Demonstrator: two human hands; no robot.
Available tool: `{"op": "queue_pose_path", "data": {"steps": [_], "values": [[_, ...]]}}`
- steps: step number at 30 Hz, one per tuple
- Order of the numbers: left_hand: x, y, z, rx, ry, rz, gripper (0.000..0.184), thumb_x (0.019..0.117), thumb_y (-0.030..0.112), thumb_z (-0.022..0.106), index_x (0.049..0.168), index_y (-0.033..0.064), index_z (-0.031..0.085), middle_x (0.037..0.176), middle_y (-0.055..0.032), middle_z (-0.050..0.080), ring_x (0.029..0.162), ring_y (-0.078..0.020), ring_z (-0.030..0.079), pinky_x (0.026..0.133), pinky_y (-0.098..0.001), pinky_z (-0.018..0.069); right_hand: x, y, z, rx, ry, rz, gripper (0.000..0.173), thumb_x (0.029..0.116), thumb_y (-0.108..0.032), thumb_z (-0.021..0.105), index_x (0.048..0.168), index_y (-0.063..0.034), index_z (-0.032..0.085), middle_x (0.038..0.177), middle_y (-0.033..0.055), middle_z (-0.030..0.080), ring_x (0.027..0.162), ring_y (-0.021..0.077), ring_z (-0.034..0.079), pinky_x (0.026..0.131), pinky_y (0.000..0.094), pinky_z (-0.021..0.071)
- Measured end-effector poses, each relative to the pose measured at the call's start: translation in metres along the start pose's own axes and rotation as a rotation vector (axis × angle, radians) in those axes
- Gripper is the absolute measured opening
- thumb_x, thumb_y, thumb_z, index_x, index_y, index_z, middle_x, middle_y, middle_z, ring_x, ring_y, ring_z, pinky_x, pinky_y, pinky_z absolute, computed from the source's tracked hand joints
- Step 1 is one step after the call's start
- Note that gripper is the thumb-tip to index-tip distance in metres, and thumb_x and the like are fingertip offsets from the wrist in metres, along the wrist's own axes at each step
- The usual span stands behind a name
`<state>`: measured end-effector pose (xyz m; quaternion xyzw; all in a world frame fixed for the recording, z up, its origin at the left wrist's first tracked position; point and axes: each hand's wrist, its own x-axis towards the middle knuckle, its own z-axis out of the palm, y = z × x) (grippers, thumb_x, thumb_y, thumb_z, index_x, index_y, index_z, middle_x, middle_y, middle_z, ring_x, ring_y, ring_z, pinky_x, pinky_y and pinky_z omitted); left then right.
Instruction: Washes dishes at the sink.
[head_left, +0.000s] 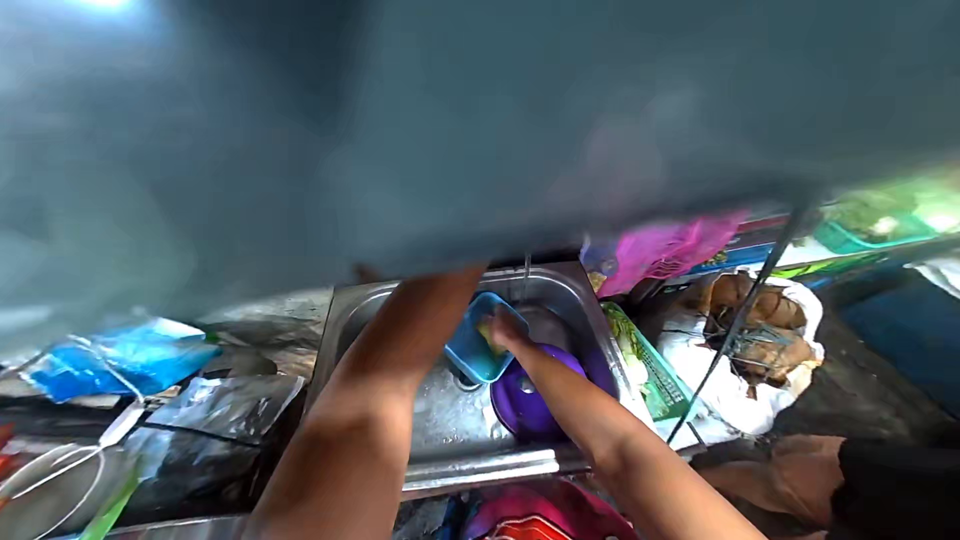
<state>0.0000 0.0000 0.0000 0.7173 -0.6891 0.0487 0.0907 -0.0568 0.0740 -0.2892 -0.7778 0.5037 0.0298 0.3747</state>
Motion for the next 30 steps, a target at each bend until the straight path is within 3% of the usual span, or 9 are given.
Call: {"op": "queue_pose_path", "data": {"steps": [2,6,10,14,16,19,22,24,30], "values": [[-0.016,-0.002,-0.004,-0.019,0.042,-0.08,0.062,0.1036,0.062,0.041,0.115,0.0097,0.071,0.124,-0.0167,0.066,0.113,-0.0357,0.066,0.09,-0.0598,0.0535,-0.01,0.003,-0.008,0.017,0.06,0.041,0.057,0.1083,-0.041,0.044,0.15,-0.0031,0.042,0.14,0.021,0.06,0.127,0.0363,0.061,0.104,0.0569,0.0498],[-0.07,-0.015,0.033,-0.379,0.191,-0.303,0.068,0.1009,0.059,0.053,0.15,0.0121,0.045,0.143,-0.0185,0.056,0.12,-0.0355,0.063,0.098,-0.0575,0.0537,-0.021,0.023,-0.03,0.047,0.189,0.066,0.06,0.1034,-0.023,0.053,0.156,-0.0026,0.036,0.148,0.0241,0.052,0.132,0.0397,0.056,0.106,0.0576,0.0482],[-0.188,-0.027,0.137,-0.467,-0.119,-0.514,0.101,0.09,0.077,0.054,0.152,-0.0012,0.038,0.149,-0.0286,0.048,0.131,-0.0438,0.055,0.102,-0.0634,0.0494,-0.024,0.05,-0.035,0.086,0.226,0.026,0.05,0.1103,-0.03,0.037,0.151,-0.0007,0.044,0.14,0.0271,0.058,0.126,0.0424,0.06,0.104,0.0588,0.0494],[-0.236,0.012,0.17,-0.581,-0.275,-0.662,0.13,0.0787,0.083,0.062,0.157,-0.0089,0.015,0.153,-0.036,0.036,0.14,-0.0469,0.044,0.112,-0.0597,0.0415,-0.03,0.027,-0.034,0.22,0.212,0.116,0.049,0.1116,-0.027,0.035,0.153,-0.0024,0.043,0.147,0.0254,0.054,0.133,0.0423,0.055,0.108,0.0593,0.0448],[-0.239,0.013,0.184,-0.6,-0.188,-0.769,0.122,0.0828,0.078,0.063,0.156,-0.008,0.017,0.151,-0.0345,0.039,0.136,-0.0446,0.049,0.108,-0.0572,0.0462,-0.033,0.008,-0.017,0.199,0.258,0.098,0.046,0.1083,-0.025,0.043,0.149,-0.0044,0.051,0.145,0.0233,0.057,0.132,0.0409,0.056,0.106,0.0586,0.0471],[-0.24,-0.011,0.2,-0.673,-0.142,-0.871,0.088,0.1007,0.048,0.057,0.156,-0.0071,0.017,0.15,-0.0321,0.043,0.134,-0.0403,0.053,0.108,-0.0542,0.047,-0.036,-0.007,-0.013,0.093,0.183,0.069,0.052,0.1048,-0.024,0.05,0.152,-0.0022,0.044,0.149,0.0252,0.05,0.134,0.0411,0.054,0.106,0.0573,0.0476],[-0.248,-0.049,0.209,-0.97,-0.181,-1.054,0.053,0.1112,0.036,0.04,0.151,0.0007,0.038,0.133,-0.0276,0.058,0.11,-0.0352,0.066,0.089,-0.0517,0.0572,-0.023,0.013,-0.033,0.203,0.019,-0.011,0.05,0.1056,-0.03,0.054,0.144,0.0017,0.05,0.141,0.0268,0.057,0.13,0.041,0.057,0.108,0.0585,0.0456],[-0.253,-0.065,0.215,-1.163,-0.193,-1.105,0.051,0.1129,0.039,0.033,0.144,0.0009,0.046,0.125,-0.0259,0.061,0.098,-0.0329,0.069,0.078,-0.0477,0.0601,-0.014,0.035,-0.053,0.315,-0.083,-0.156,0.05,0.1061,-0.04,0.054,0.137,-0.0008,0.059,0.133,0.0257,0.062,0.123,0.0405,0.061,0.104,0.06,0.0475],[-0.239,-0.052,0.234,-1.461,-0.353,-1.022,0.057,0.1135,0.043,0.02,0.152,0.0048,0.035,0.128,-0.025,0.06,0.101,-0.0309,0.067,0.084,-0.0437,0.0582,-0.028,0.034,-0.108,0.022,-0.007,-0.2,0.04,0.1091,-0.025,0.049,0.141,-0.0013,0.054,0.136,0.0263,0.06,0.127,0.0423,0.058,0.107,0.0623,0.0446]]}}
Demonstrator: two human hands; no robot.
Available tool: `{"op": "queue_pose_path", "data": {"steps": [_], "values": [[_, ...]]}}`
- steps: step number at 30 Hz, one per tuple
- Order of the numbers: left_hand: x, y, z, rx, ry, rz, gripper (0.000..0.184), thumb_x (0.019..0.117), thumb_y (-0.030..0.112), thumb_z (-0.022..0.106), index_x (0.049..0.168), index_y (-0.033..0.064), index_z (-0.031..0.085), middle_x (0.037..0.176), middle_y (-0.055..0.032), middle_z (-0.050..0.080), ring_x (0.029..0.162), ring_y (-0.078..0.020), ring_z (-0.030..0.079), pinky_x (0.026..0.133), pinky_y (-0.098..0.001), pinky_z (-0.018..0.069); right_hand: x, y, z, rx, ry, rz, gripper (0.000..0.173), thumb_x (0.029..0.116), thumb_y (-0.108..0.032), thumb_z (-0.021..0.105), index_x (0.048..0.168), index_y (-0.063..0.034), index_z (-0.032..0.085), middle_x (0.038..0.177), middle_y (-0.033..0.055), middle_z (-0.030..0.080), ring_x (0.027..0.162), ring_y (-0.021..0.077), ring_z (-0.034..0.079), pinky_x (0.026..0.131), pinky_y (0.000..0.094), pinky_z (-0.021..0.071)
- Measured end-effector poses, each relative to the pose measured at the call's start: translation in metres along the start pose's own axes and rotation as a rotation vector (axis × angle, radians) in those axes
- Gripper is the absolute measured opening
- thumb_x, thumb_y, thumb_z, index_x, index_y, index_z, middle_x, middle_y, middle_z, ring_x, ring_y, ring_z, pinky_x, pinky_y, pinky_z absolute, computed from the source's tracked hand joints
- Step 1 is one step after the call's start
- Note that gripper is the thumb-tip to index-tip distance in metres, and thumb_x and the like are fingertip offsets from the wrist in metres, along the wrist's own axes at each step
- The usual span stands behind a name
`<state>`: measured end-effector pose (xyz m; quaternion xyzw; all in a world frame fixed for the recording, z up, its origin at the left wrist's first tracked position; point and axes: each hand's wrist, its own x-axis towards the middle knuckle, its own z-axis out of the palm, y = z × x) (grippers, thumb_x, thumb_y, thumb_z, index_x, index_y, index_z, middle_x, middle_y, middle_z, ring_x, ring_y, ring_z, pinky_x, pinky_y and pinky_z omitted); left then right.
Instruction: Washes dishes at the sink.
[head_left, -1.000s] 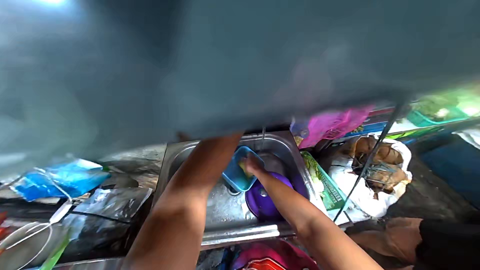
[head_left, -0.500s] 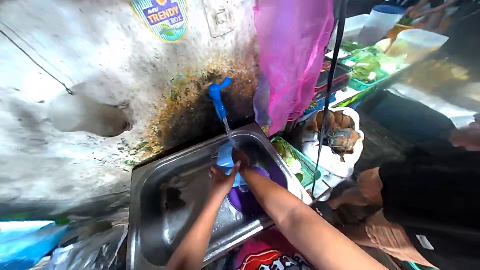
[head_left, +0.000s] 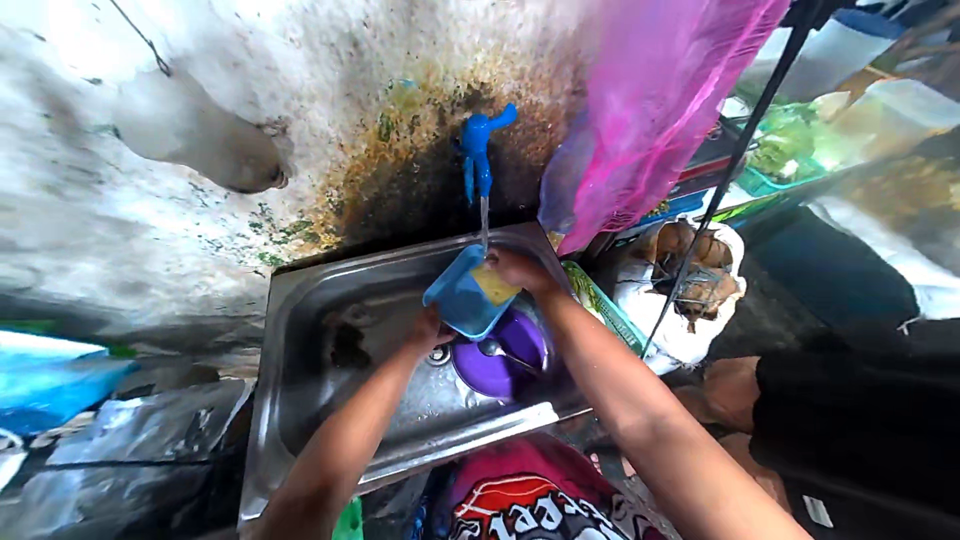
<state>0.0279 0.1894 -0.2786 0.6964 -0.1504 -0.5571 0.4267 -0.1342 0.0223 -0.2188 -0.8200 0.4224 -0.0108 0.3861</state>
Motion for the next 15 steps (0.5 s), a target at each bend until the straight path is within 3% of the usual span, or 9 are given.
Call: {"op": "queue_pose_path", "data": {"steps": [5,9,15], "values": [[0.027,0.005,0.03,0.103,-0.05,-0.032,0.056,0.1129,0.046,0.022,0.146,0.0053,0.042,0.112,-0.0222,0.065,0.087,-0.0278,0.069,0.076,-0.0411,0.0586,-0.009,0.024,0.013,-0.054,0.223,0.121,0.042,0.1048,-0.011,0.049,0.147,-0.0056,0.049,0.135,0.0281,0.06,0.122,0.0472,0.061,0.101,0.0649,0.0487],[0.034,0.008,0.031,0.12,-0.066,-0.051,0.059,0.1124,0.049,0.021,0.146,0.0051,0.042,0.11,-0.0228,0.066,0.086,-0.0281,0.069,0.077,-0.0415,0.0579,0.002,0.03,0.018,0.14,0.236,0.177,0.04,0.1104,-0.02,0.041,0.147,-0.0082,0.05,0.141,0.0238,0.058,0.129,0.0412,0.058,0.106,0.0605,0.0467],[0.024,0.017,0.023,0.19,0.011,0.023,0.058,0.1127,0.046,0.023,0.145,0.0034,0.044,0.111,-0.0229,0.066,0.084,-0.0277,0.07,0.074,-0.0419,0.0593,0.022,0.02,0.058,0.608,0.266,0.328,0.044,0.1112,-0.028,0.042,0.141,0.0015,0.053,0.142,0.0276,0.054,0.134,0.0391,0.052,0.111,0.0567,0.0426]]}}
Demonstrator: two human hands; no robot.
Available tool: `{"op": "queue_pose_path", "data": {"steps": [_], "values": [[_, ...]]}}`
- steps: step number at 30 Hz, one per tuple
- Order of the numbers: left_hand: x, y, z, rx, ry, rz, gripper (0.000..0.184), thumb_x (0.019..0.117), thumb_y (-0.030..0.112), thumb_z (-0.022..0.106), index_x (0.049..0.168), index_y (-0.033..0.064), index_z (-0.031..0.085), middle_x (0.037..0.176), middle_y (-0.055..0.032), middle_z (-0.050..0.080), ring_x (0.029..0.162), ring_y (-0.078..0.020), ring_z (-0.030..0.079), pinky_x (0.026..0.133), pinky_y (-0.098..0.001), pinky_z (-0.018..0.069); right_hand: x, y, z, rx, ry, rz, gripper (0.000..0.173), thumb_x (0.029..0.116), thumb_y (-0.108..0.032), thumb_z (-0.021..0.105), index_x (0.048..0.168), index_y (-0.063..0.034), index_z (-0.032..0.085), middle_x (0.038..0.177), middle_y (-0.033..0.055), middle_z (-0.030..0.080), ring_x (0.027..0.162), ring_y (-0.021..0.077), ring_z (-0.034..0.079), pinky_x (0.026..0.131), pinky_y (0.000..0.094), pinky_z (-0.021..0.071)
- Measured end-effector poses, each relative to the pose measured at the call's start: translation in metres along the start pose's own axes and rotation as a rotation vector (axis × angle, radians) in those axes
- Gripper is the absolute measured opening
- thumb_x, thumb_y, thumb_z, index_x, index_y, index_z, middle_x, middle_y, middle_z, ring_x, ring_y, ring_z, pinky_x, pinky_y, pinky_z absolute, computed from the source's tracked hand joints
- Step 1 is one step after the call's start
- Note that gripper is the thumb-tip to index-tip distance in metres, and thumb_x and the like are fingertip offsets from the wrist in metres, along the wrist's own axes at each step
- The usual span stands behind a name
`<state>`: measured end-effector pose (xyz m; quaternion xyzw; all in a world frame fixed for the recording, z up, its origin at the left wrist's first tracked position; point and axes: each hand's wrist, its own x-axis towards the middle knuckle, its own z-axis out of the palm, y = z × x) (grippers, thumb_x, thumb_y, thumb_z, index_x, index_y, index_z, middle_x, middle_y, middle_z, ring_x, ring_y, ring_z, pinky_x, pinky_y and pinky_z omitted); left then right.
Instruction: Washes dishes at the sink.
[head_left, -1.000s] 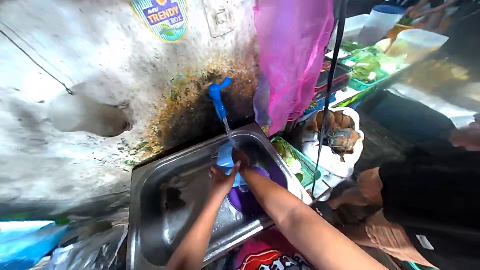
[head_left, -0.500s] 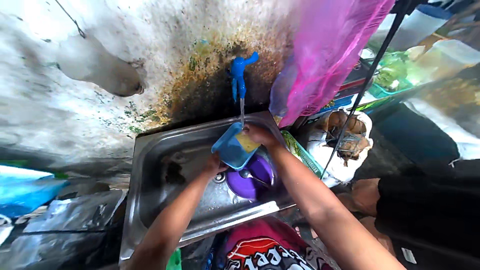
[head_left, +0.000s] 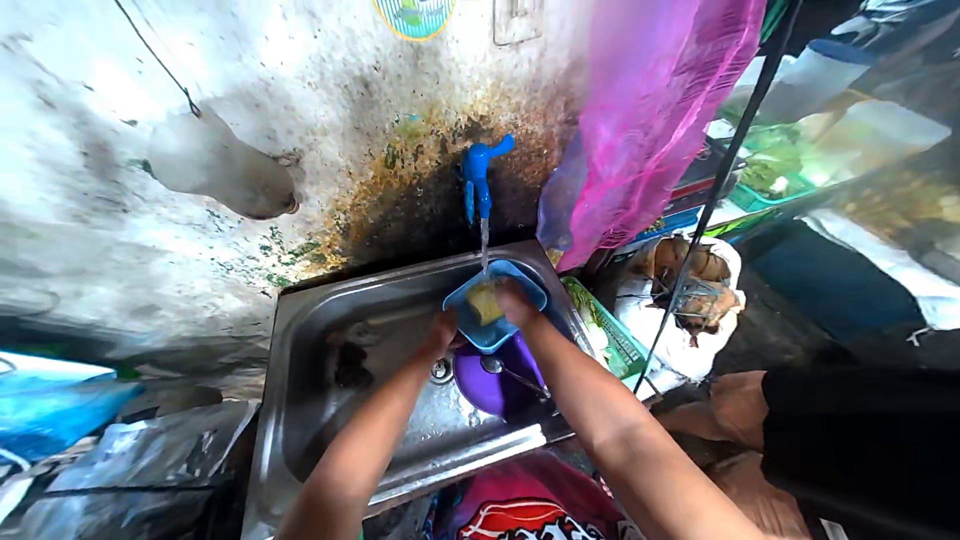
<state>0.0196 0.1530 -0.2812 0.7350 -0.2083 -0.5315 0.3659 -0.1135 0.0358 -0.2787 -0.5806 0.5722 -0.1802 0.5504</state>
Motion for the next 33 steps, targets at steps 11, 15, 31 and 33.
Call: {"op": "queue_pose_path", "data": {"steps": [11,15,31,33], "values": [[-0.004,-0.016,-0.016,0.023,0.02,-0.047,0.062,0.1117,0.051,0.017,0.15,0.0058,0.039,0.116,-0.0245,0.063,0.089,-0.0292,0.067,0.078,-0.0431,0.0568,-0.01,-0.008,0.012,-0.623,-0.152,-0.128,0.065,0.1031,-0.039,0.059,0.152,0.0002,0.042,0.155,0.0264,0.042,0.146,0.0423,0.037,0.12,0.0594,0.0303],[0.002,-0.017,-0.012,0.01,0.007,-0.029,0.061,0.1117,0.05,0.02,0.146,0.0055,0.042,0.113,-0.0227,0.064,0.087,-0.0272,0.069,0.075,-0.0412,0.0584,-0.017,-0.005,0.003,-0.845,-0.255,-0.186,0.104,0.0821,-0.036,0.083,0.161,-0.0026,0.024,0.158,0.0283,0.036,0.145,0.0461,0.037,0.115,0.0651,0.0342],[0.014,-0.046,-0.018,-0.156,-0.041,-0.045,0.061,0.112,0.049,0.02,0.154,0.0076,0.035,0.13,-0.0275,0.058,0.104,-0.0334,0.066,0.087,-0.0467,0.0565,-0.006,-0.016,-0.024,-0.144,-0.079,-0.283,0.035,0.1098,-0.021,0.046,0.136,-0.001,0.058,0.121,0.0168,0.067,0.108,0.0261,0.066,0.097,0.0449,0.054],[0.015,-0.049,-0.018,-0.156,-0.038,-0.031,0.06,0.1121,0.049,0.021,0.153,0.0071,0.037,0.131,-0.0271,0.058,0.106,-0.0336,0.065,0.088,-0.0471,0.0566,-0.005,-0.027,-0.014,0.363,-0.106,-0.134,0.029,0.1105,-0.02,0.044,0.135,-0.007,0.051,0.102,0.0054,0.06,0.084,0.0116,0.059,0.077,0.0298,0.0532]]}}
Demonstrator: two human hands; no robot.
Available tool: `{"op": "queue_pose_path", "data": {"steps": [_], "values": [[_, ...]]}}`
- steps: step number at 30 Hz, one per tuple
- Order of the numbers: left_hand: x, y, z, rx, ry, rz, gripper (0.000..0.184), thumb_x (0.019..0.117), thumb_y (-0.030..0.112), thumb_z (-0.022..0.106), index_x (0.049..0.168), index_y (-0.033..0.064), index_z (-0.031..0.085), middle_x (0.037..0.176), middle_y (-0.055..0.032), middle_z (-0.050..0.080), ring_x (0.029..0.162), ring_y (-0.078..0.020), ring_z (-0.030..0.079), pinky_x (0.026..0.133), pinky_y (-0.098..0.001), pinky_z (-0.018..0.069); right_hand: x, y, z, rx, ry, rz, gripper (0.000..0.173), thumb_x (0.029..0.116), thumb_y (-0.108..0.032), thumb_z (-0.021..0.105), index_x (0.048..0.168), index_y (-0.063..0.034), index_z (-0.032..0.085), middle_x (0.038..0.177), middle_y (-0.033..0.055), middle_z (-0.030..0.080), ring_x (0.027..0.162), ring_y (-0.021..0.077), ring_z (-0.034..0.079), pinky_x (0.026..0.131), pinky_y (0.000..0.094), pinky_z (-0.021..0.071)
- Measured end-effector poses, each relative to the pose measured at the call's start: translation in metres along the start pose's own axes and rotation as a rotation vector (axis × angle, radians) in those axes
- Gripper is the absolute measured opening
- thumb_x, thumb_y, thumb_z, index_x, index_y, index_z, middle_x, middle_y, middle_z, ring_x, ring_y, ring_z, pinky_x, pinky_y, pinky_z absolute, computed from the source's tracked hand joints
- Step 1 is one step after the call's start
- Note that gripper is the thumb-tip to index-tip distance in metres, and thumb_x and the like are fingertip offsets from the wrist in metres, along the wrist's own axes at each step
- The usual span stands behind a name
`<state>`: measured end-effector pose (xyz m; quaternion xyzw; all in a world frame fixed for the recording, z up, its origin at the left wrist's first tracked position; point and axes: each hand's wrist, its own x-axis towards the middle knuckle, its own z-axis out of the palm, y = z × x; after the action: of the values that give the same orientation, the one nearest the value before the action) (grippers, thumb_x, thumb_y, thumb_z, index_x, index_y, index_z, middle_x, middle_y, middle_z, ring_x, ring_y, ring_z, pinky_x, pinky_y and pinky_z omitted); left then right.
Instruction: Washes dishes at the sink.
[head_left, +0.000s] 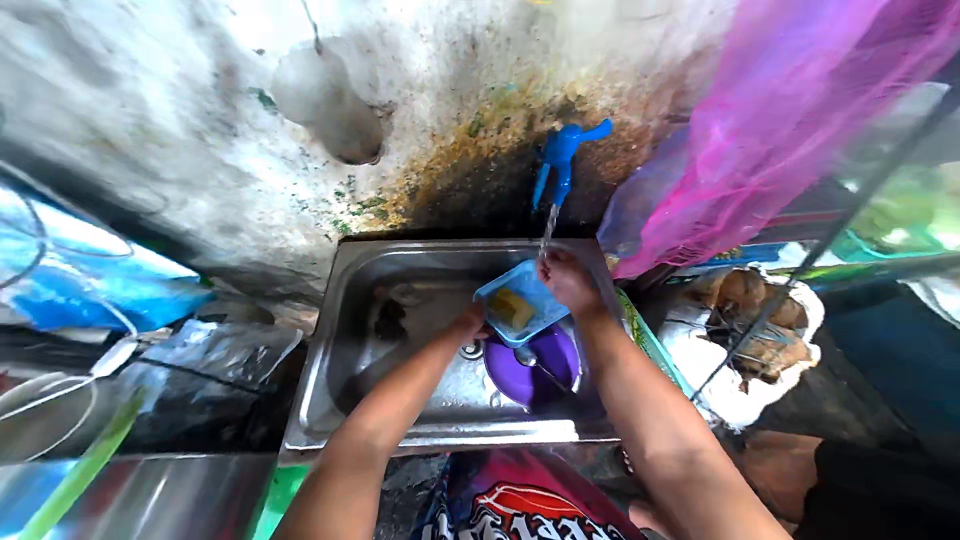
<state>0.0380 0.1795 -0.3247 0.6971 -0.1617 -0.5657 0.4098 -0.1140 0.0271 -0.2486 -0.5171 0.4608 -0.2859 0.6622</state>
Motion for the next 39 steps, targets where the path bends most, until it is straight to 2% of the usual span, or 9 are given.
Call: {"op": "queue_pose_path", "data": {"steps": [4,8,11,15,22,26,30,36,39], "values": [[-0.008,0.007,0.001,-0.009,0.011,0.019,0.06,0.1124,0.047,0.021,0.151,0.0054,0.04,0.131,-0.028,0.058,0.108,-0.0354,0.065,0.088,-0.0498,0.0567,0.001,-0.01,0.022,0.484,-0.022,0.081,0.016,0.11,-0.014,0.041,0.122,-0.0154,0.052,0.093,-0.0027,0.054,0.073,0.0066,0.054,0.068,0.0238,0.0512],[-0.04,0.018,-0.024,0.031,0.023,0.018,0.055,0.113,0.044,0.026,0.146,0.0046,0.044,0.122,-0.0231,0.062,0.099,-0.0282,0.067,0.083,-0.0423,0.0579,-0.004,-0.008,0.014,0.137,-0.102,0.101,0.022,0.1092,-0.032,0.047,0.118,-0.0156,0.058,0.076,-0.0061,0.05,0.05,0.0019,0.04,0.046,0.0177,0.0385],[-0.071,0.021,-0.057,0.207,0.108,0.035,0.053,0.1131,0.042,0.029,0.145,0.0032,0.048,0.128,-0.0246,0.062,0.105,-0.0313,0.069,0.086,-0.0475,0.0596,-0.007,-0.024,-0.006,-0.298,-0.059,0.006,0.034,0.1058,-0.037,0.055,0.128,-0.0124,0.06,0.089,0.0027,0.059,0.066,0.0099,0.05,0.06,0.0296,0.0455],[-0.103,0.004,-0.099,0.228,0.13,-0.055,0.052,0.1119,0.041,0.034,0.146,0.0043,0.048,0.133,-0.0245,0.06,0.111,-0.0339,0.066,0.091,-0.0519,0.0572,0.011,-0.075,-0.017,-0.128,-0.031,-0.448,0.051,0.1005,-0.013,0.056,0.149,-0.0062,0.041,0.134,0.0141,0.059,0.113,0.0216,0.063,0.092,0.0415,0.0567],[-0.138,-0.027,-0.152,0.308,0.232,-0.305,0.052,0.1102,0.037,0.042,0.151,0.0041,0.041,0.145,-0.0279,0.05,0.124,-0.0404,0.06,0.098,-0.0566,0.0534,0.011,-0.134,-0.002,-0.107,-0.006,-1.105,0.033,0.0961,-0.007,0.059,0.125,0.0043,0.048,0.109,0.0106,0.059,0.096,0.015,0.062,0.085,0.0301,0.056],[-0.155,-0.029,-0.155,0.617,0.333,-0.375,0.047,0.1092,0.03,0.047,0.142,-0.0046,0.048,0.135,-0.0294,0.058,0.113,-0.0367,0.068,0.095,-0.0504,0.0573,0.007,-0.143,0.011,-0.237,0.452,-1.13,0.071,0.0879,-0.037,0.08,0.129,0.0078,0.043,0.108,0.0162,0.059,0.086,0.018,0.064,0.074,0.0306,0.0578],[-0.169,-0.013,-0.12,1.143,0.569,-0.29,0.063,0.0959,0.039,0.067,0.139,-0.0054,0.052,0.136,-0.034,0.056,0.12,-0.0522,0.059,0.092,-0.0703,0.0496,0.012,-0.151,0.009,-0.315,0.502,-1.041,0.072,0.0872,-0.045,0.08,0.13,0.0059,0.051,0.113,0.0166,0.062,0.093,0.0194,0.065,0.081,0.0328,0.0577],[-0.127,-0.017,-0.109,1.381,0.494,0.339,0.045,0.0926,0.021,0.072,0.135,0.0124,0.063,0.145,-0.0218,0.052,0.136,-0.0442,0.047,0.106,-0.0633,0.0434,-0.006,-0.161,0.036,-0.822,0.874,-1.117,0.04,0.0977,-0.046,0.064,0.101,-0.008,0.076,0.097,0.0108,0.074,0.094,0.0287,0.071,0.083,0.0492,0.0539],[-0.112,-0.017,-0.117,1.46,0.399,0.372,0.034,0.0952,0.016,0.068,0.129,0.0171,0.067,0.133,-0.0164,0.062,0.124,-0.0407,0.058,0.093,-0.0615,0.0533,-0.02,-0.139,0.034,-0.75,0.771,-1.048,0.045,0.0987,-0.049,0.062,0.107,-0.0049,0.067,0.096,0.009,0.068,0.088,0.0228,0.067,0.079,0.0416,0.0556]]}}
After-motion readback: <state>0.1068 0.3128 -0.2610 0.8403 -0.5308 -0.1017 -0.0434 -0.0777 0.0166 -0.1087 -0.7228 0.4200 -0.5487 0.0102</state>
